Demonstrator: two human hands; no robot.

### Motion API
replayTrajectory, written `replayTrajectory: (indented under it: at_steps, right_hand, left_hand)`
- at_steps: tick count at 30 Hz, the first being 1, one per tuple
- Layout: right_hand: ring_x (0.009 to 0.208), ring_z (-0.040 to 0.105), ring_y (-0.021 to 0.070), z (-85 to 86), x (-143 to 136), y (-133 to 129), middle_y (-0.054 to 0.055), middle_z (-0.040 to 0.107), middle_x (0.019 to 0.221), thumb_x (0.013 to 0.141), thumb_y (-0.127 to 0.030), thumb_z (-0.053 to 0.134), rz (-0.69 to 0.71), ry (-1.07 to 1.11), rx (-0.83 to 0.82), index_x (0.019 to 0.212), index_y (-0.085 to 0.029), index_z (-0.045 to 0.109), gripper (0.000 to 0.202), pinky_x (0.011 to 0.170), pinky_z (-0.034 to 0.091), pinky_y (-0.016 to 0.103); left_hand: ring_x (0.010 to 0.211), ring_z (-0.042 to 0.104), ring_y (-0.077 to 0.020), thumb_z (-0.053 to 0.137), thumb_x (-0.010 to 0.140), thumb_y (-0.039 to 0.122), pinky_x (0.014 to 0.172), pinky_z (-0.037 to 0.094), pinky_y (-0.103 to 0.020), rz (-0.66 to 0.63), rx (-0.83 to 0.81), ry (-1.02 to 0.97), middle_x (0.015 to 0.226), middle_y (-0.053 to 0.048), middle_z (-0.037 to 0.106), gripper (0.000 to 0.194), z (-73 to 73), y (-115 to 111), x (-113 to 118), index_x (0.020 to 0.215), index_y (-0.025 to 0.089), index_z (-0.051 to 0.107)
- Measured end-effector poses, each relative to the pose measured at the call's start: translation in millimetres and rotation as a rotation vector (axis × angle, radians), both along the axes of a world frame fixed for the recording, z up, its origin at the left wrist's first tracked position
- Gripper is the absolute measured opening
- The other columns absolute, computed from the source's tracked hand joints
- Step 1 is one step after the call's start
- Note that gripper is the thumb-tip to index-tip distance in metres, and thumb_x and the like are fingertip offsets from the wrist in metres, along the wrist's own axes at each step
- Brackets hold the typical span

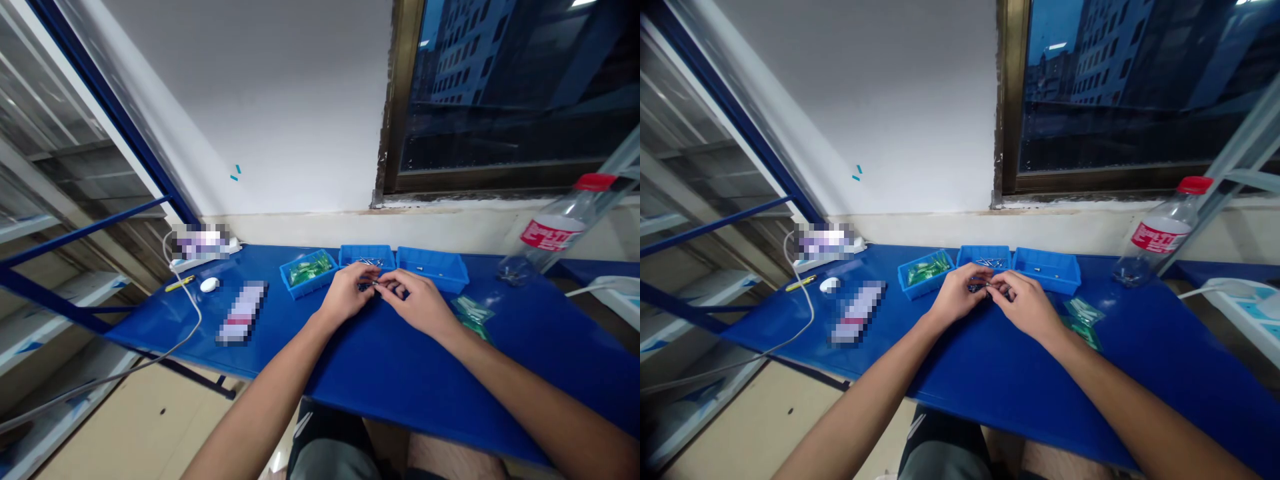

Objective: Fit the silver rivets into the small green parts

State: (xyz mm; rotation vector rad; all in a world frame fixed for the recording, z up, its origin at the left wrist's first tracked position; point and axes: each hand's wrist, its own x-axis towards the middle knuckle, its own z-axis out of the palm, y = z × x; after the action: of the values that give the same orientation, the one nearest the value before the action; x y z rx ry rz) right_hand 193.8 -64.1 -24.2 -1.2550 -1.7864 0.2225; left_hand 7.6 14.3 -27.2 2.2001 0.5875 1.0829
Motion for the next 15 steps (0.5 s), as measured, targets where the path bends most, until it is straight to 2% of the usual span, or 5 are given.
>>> replayTrajectory:
  at_steps: [5,11,15]
  right_hand:
    - [0.076,0.072,0.0203,-10.5,-2.0,3.9,0.003,0.076,0.089,0.094,-0.028,0.064,0.000,0.110,-0.078,0.094,-0.024,0.070,0.008,0.071,0.059,0.033]
    - [0.071,0.068,0.0196,-11.3,-0.4,5.3,0.006,0.074,0.094,0.093,-0.028,0.062,-0.053,0.035,-0.031,0.093,-0.024,0.069,0.008,0.069,0.057,0.036]
    - [0.073,0.067,0.0194,-12.3,-1.8,6.5,0.005,0.072,0.092,0.089,-0.023,0.062,-0.071,0.079,-0.042,0.099,-0.023,0.065,0.010,0.067,0.057,0.034]
  left_hand:
    - [0.102,0.074,-0.0182,0.066,0.079,-0.004,0.093,0.065,-0.034,-0.031,-0.003,-0.001,0.112,-0.007,0.072,0.043,4.1,-1.5,0.3,0.115,0.018,0.072]
    - [0.105,0.072,-0.0184,0.062,0.081,-0.005,0.097,0.064,-0.036,-0.077,0.008,0.037,0.114,-0.007,0.071,0.042,7.8,-4.6,0.2,0.115,0.018,0.072]
    - [0.112,0.072,-0.0196,0.058,0.081,-0.006,0.098,0.064,-0.036,-0.092,-0.035,0.006,0.121,-0.010,0.070,0.053,8.2,-7.6,2.6,0.126,0.018,0.068]
